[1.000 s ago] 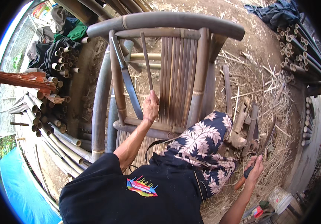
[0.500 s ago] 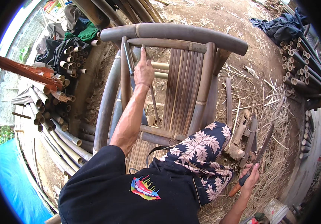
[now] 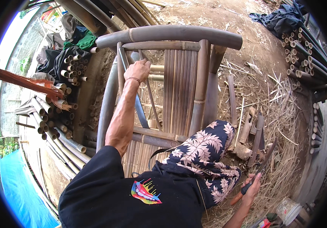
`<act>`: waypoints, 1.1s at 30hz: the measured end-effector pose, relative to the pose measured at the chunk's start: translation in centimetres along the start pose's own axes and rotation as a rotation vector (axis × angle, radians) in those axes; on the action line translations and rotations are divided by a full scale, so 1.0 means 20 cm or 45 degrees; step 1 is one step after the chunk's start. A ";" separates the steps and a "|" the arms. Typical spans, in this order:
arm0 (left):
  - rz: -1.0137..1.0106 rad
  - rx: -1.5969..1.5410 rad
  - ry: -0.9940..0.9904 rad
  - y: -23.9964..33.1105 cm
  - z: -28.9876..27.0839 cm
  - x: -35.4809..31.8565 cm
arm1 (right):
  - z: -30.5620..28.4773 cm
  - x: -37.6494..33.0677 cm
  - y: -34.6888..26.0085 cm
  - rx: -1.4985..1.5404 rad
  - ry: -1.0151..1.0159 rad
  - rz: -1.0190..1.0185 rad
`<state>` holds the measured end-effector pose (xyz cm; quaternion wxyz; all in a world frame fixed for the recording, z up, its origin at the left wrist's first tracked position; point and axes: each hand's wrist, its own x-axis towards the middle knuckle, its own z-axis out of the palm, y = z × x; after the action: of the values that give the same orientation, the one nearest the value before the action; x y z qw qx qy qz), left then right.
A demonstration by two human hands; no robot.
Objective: The person shaves thin strips of bamboo using a knife while seated on the ground, then places them into the framework of a bamboo chair.
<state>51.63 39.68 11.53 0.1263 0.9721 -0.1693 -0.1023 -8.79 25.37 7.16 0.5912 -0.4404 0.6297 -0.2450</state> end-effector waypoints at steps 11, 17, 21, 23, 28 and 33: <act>-0.080 -1.006 0.198 0.32 0.32 0.12 | -0.02 -0.04 0.08 0.030 0.016 -0.027; 0.044 -1.274 0.311 -0.17 0.18 -0.22 | -0.09 -0.13 0.10 0.142 0.083 -0.049; -0.550 -1.400 -0.467 -0.52 0.68 -0.60 | -0.14 -0.15 0.16 0.197 0.125 0.017; -0.476 -1.289 -0.705 -0.51 0.79 -0.74 | -0.13 -0.18 0.17 0.163 0.132 0.024; -0.338 -1.281 -0.781 -0.61 0.96 -0.73 | -0.16 -0.21 0.17 0.170 0.081 0.019; 0.008 -0.581 -0.816 -0.54 0.86 -0.62 | -0.22 -0.13 0.19 0.420 0.051 0.083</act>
<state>39.27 50.37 -5.87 0.2802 0.8373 -0.1761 -0.4352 -14.32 28.57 6.13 0.6505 -0.3119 0.6064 -0.3344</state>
